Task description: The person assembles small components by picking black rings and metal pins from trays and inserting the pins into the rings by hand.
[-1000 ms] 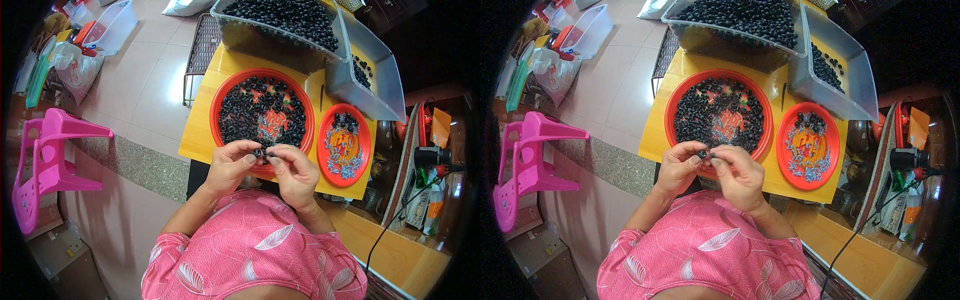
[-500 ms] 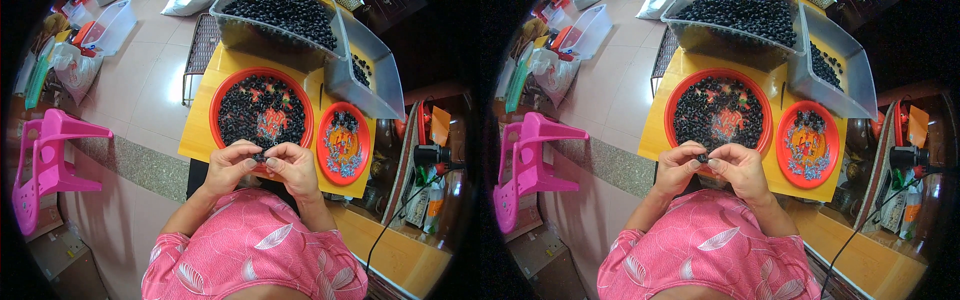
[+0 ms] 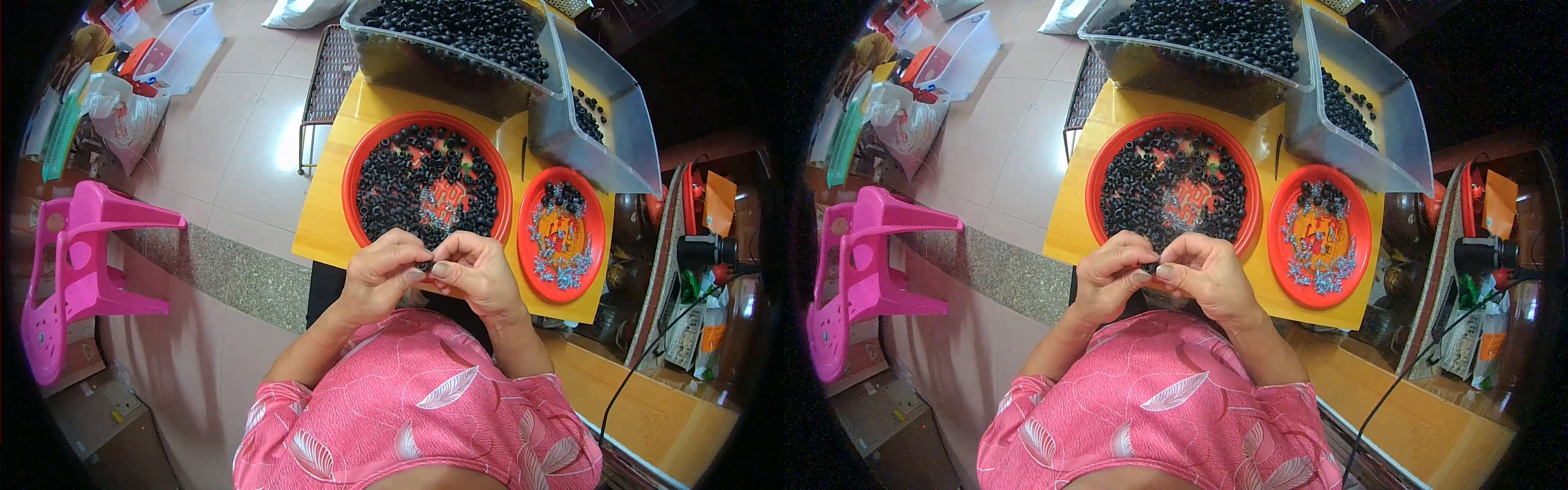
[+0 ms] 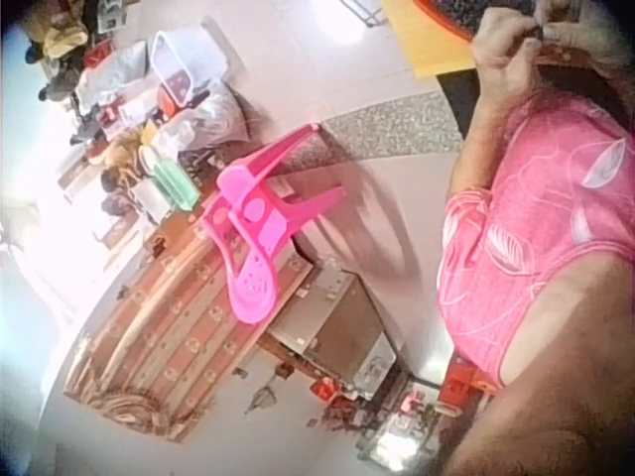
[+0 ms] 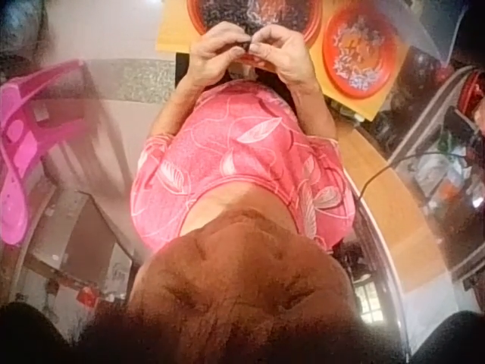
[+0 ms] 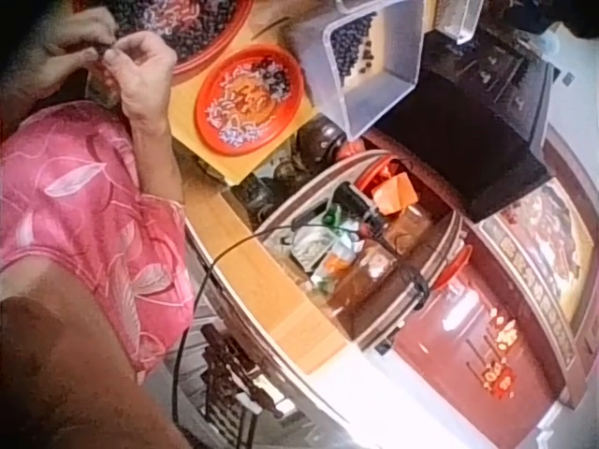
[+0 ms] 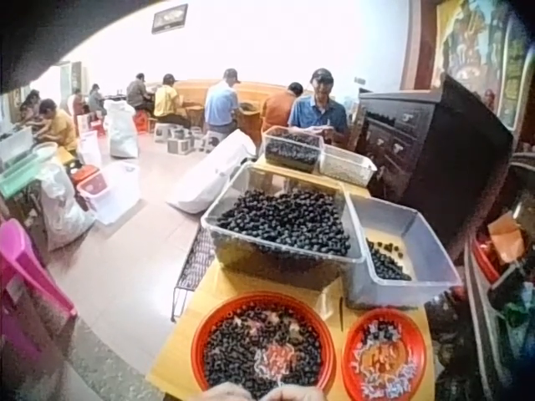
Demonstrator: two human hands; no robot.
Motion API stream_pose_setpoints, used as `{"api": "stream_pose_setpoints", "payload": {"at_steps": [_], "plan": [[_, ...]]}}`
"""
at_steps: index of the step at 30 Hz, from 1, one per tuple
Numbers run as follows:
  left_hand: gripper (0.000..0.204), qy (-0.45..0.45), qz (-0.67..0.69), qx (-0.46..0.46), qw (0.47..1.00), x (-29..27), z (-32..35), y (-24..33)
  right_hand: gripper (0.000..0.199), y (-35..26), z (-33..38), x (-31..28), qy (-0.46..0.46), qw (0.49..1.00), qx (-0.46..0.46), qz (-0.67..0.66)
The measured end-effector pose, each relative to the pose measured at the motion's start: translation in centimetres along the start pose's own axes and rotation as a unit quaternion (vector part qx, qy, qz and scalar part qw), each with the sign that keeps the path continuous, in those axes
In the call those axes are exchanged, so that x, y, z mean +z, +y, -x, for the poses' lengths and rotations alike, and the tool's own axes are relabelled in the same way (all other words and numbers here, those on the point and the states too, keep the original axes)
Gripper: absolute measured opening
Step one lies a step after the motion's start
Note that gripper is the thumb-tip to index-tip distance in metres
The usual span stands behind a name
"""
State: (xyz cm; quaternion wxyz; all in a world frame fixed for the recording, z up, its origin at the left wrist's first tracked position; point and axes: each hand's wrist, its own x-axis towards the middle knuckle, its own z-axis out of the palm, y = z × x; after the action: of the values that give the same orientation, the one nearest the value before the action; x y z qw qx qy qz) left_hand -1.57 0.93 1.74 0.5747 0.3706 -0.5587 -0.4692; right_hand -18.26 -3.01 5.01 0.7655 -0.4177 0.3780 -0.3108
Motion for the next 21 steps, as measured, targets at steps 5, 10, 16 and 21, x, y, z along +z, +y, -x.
{"api": "stream_pose_setpoints", "payload": {"at_steps": [5,10,16,21], "plan": [[0.019,-0.004,-0.096,0.116,0.989,0.1,-1.0,0.7,0.024,-0.4,-0.1,-0.2,-0.089,0.989,0.067,-0.097],[0.022,-0.043,-0.14,0.116,0.982,0.1,-1.2,1.4,0.034,0.5,0.1,-0.9,-0.176,0.962,0.084,-0.192],[0.019,-0.076,-0.098,0.127,0.984,0.9,-1.9,1.8,0.02,1.4,0.1,-1.2,-0.184,0.967,-0.005,-0.177],[0.03,-0.043,-0.044,0.052,0.997,2.0,-1.7,0.5,0.014,-0.9,0.9,-2.2,-0.089,0.996,0.014,-0.022]]}}
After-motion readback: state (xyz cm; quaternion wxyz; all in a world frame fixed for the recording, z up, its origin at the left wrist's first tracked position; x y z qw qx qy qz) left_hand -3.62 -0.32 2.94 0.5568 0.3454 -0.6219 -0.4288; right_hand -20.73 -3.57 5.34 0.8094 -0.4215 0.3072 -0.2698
